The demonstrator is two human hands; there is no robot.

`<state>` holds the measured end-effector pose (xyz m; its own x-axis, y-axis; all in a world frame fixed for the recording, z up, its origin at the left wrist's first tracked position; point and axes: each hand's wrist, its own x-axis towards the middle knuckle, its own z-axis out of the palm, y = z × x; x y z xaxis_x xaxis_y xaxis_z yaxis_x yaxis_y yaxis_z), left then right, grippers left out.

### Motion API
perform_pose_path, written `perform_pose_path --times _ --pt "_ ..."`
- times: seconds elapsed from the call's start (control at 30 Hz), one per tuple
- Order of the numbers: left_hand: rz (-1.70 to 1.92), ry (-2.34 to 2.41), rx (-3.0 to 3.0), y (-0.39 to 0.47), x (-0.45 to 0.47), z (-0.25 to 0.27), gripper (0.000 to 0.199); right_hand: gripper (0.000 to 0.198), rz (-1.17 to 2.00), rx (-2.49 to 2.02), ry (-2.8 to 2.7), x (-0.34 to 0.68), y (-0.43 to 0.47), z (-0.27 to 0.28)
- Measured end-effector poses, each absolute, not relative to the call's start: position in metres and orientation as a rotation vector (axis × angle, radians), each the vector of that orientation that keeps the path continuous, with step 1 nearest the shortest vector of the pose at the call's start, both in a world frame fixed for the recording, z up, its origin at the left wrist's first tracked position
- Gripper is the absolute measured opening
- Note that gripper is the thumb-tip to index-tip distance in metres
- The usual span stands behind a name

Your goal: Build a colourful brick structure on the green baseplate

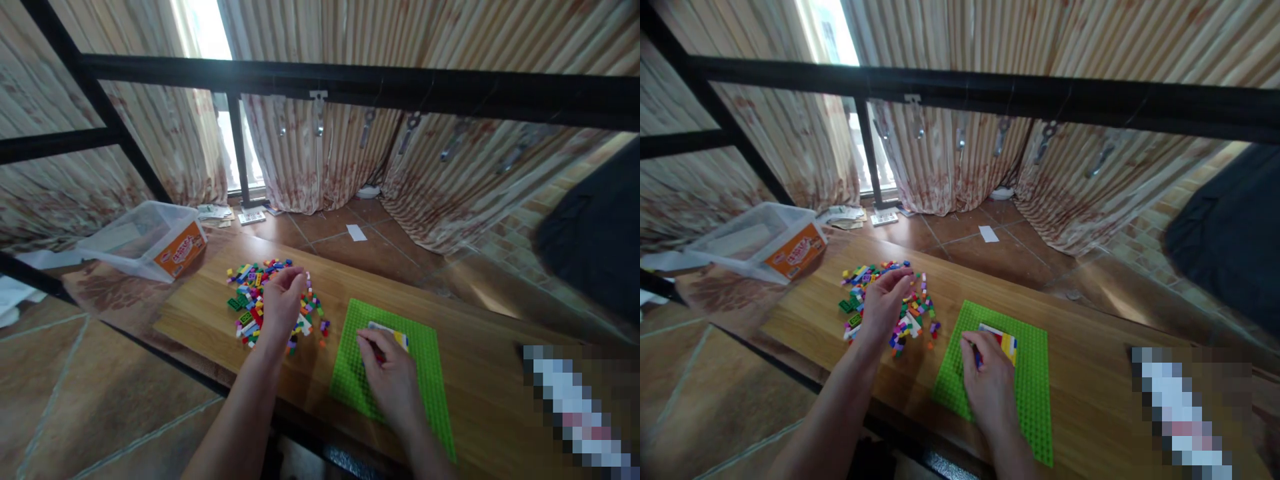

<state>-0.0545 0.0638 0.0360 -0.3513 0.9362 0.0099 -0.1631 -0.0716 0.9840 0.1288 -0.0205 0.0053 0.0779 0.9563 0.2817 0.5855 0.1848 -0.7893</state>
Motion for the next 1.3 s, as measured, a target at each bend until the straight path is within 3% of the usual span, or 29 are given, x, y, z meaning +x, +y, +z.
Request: perform_pose_path --times 0.43,0.93,1.17,1.3 --pt "1.727 1.206 0.562 0.061 -0.095 0.048 0.033 0.016 0.538 -1.464 -1.872 0.087 -0.018 -0.015" --pt "1.655 1.207 0.505 0.059 -0.12 0.05 0.035 0.017 0.245 -1.508 -1.962 0.048 0.001 -0.021" --pt "1.386 1.316 0.953 0.057 -0.109 0.042 0.021 0.015 0.17 -1.528 -1.81 0.057 -0.002 -0.017" --pt "1.124 1.266 1.229 0.051 -0.096 0.04 0.022 0.017 0.297 -1.548 -1.606 0.056 -0.002 -0.011"
